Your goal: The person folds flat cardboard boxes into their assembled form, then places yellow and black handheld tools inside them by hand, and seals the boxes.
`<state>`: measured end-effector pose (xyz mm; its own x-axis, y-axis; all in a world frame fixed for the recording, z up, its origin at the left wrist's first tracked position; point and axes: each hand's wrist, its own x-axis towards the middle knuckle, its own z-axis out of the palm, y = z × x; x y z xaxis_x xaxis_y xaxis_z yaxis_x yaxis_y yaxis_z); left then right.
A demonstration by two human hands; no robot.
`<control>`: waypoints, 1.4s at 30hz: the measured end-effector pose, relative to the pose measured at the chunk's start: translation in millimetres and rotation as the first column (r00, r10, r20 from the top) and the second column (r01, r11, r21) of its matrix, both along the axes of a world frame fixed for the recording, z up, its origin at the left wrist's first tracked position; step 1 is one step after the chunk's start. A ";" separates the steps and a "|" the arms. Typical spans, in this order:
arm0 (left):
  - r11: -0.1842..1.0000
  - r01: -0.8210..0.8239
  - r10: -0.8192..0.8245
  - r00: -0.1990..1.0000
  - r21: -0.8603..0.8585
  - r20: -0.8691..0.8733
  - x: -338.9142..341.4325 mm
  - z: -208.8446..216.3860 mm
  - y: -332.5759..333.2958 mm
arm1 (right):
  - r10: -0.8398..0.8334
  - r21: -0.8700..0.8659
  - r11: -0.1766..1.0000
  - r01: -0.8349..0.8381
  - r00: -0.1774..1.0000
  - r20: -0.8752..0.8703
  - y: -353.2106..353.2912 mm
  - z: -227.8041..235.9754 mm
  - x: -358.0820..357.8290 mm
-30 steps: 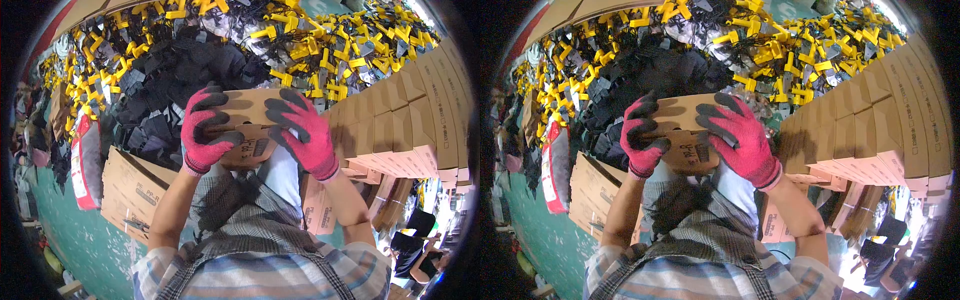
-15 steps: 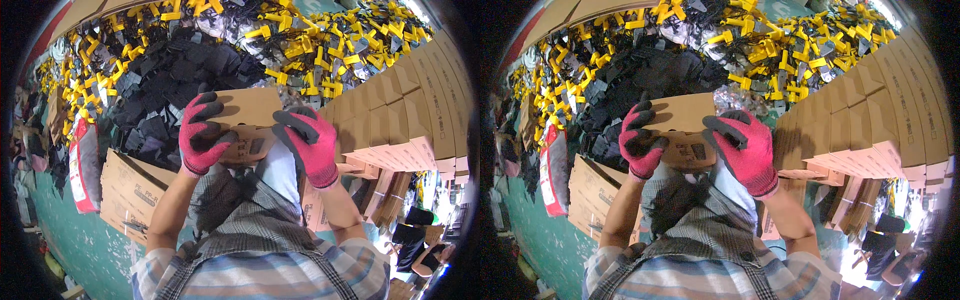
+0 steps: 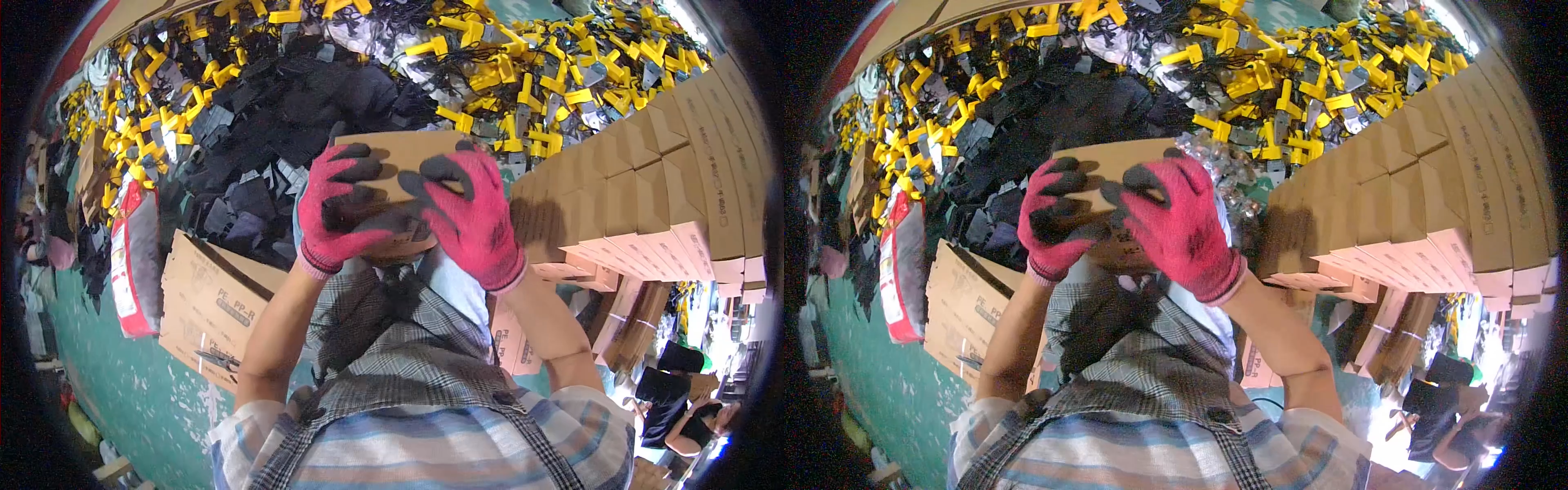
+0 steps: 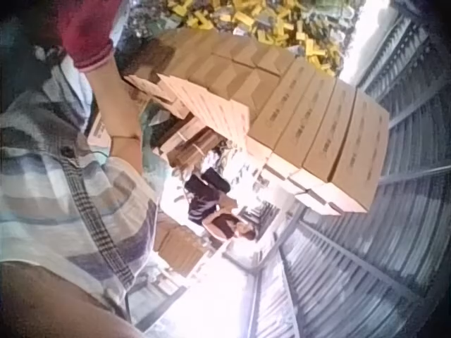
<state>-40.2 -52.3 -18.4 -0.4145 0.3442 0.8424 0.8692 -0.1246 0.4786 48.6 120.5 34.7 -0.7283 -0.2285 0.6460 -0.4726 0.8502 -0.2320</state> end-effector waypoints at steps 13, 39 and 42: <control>1.000 0.010 -0.011 1.000 0.028 0.013 1.7 6.1 0.0 | 0.053 -0.069 0.996 -0.052 0.998 0.022 1.1 5.5 1.3; 0.926 -0.375 0.342 0.875 0.032 0.343 6.6 -3.5 46.2 | -0.544 -0.750 -0.655 0.091 0.631 0.553 77.1 -222.4 433.6; 0.936 -0.306 0.337 0.922 -0.172 0.191 32.5 2.6 69.6 | -0.490 -0.642 -0.764 -0.071 0.711 0.505 68.9 -283.5 480.0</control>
<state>-7.7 17.4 -15.8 -0.6869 0.2670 0.6759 0.7264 0.2236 0.6499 528.5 189.4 -248.8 -0.0493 0.8030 -0.5940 -0.5587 -0.5151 -0.6500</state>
